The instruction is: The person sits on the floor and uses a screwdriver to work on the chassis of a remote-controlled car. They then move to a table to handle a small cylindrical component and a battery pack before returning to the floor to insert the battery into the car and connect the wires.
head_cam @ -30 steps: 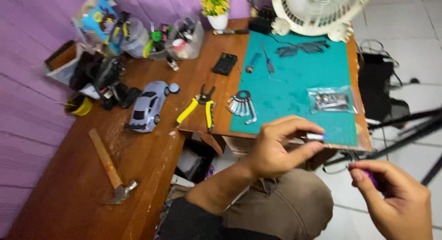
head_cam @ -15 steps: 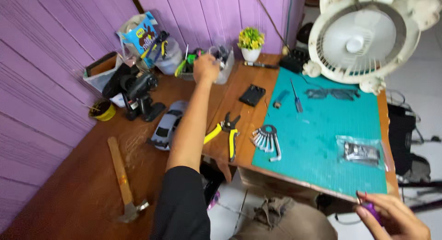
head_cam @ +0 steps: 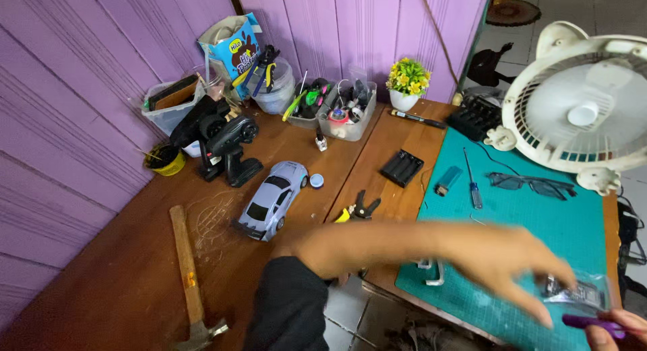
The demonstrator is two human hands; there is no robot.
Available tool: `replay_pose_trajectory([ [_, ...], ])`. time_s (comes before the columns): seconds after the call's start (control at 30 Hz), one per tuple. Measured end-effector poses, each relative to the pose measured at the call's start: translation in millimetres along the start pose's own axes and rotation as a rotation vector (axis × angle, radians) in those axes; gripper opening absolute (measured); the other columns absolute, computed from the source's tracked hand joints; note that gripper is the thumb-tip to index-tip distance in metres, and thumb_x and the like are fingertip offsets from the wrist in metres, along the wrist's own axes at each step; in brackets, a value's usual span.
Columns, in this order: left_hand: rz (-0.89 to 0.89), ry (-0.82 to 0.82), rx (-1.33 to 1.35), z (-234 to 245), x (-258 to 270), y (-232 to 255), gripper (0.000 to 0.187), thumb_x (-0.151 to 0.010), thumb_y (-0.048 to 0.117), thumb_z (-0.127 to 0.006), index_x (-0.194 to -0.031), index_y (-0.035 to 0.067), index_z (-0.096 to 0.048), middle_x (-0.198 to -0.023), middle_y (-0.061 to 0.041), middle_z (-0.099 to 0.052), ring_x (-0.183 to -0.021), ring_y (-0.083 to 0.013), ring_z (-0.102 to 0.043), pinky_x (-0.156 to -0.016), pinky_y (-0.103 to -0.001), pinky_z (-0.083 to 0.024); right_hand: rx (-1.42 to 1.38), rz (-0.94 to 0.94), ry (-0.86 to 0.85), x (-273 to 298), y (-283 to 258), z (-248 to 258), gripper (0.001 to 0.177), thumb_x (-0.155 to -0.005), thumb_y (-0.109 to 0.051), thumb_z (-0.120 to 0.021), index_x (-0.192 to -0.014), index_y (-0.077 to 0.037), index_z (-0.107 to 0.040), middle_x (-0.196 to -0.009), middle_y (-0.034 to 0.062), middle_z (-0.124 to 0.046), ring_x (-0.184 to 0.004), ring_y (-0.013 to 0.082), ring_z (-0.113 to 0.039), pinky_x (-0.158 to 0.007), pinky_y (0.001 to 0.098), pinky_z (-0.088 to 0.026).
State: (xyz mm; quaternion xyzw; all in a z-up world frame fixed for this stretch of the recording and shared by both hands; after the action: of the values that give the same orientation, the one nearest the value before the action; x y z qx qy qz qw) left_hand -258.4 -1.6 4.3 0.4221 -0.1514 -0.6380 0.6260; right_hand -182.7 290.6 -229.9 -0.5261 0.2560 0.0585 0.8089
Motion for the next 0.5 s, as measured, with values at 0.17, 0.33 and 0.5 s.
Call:
replay_pose_trajectory([
  [0.17,0.024,0.138,0.050,-25,4,4,0.035,-0.100,0.049,-0.068,-0.112,0.016,-0.069,-0.094,-0.004,-0.078,-0.082,-0.0193,-0.074,-0.076,-0.031,-0.059,-0.044,-0.062,0.021,-11,-65,-25,0.030,-0.106,-0.007,-0.069,-0.130,0.000,-0.053,-0.115,0.0166,-0.064,-0.101,0.0184,-0.067,-0.098,0.0309,-0.055],
  [0.33,0.281,0.414,-0.111,79,40,-56,0.033,-0.094,0.040,-0.069,-0.100,0.008,-0.072,-0.085,-0.012,-0.074,-0.075,-0.0231,-0.073,-0.070,-0.039,-0.059,-0.161,-0.246,-0.032,-23,-115,-53,0.061,-0.090,-0.003,-0.064,-0.148,-0.001,-0.049,-0.131,0.0198,-0.063,-0.100,0.0196,-0.067,-0.084,0.0312,-0.053],
  [0.5,1.123,0.770,-0.854,299,207,-158,0.028,-0.086,0.031,-0.073,-0.087,0.004,-0.076,-0.091,-0.021,-0.074,-0.085,-0.0402,-0.073,-0.070,-0.053,-0.056,-0.032,-0.351,-0.134,34,-62,-27,0.052,-0.094,-0.004,-0.061,-0.145,0.000,-0.053,-0.120,0.0180,-0.066,-0.093,0.0182,-0.068,-0.083,0.0310,-0.054],
])
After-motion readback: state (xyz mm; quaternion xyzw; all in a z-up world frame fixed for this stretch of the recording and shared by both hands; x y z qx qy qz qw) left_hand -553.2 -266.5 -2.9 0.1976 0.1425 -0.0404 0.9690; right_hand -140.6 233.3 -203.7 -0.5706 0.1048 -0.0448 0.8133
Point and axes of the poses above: each hand's wrist, its own x-axis away from the middle knuckle, its own z-axis out of the back of the hand, y = z × x, the point moved 10 cm from there along -x, towards the middle knuckle
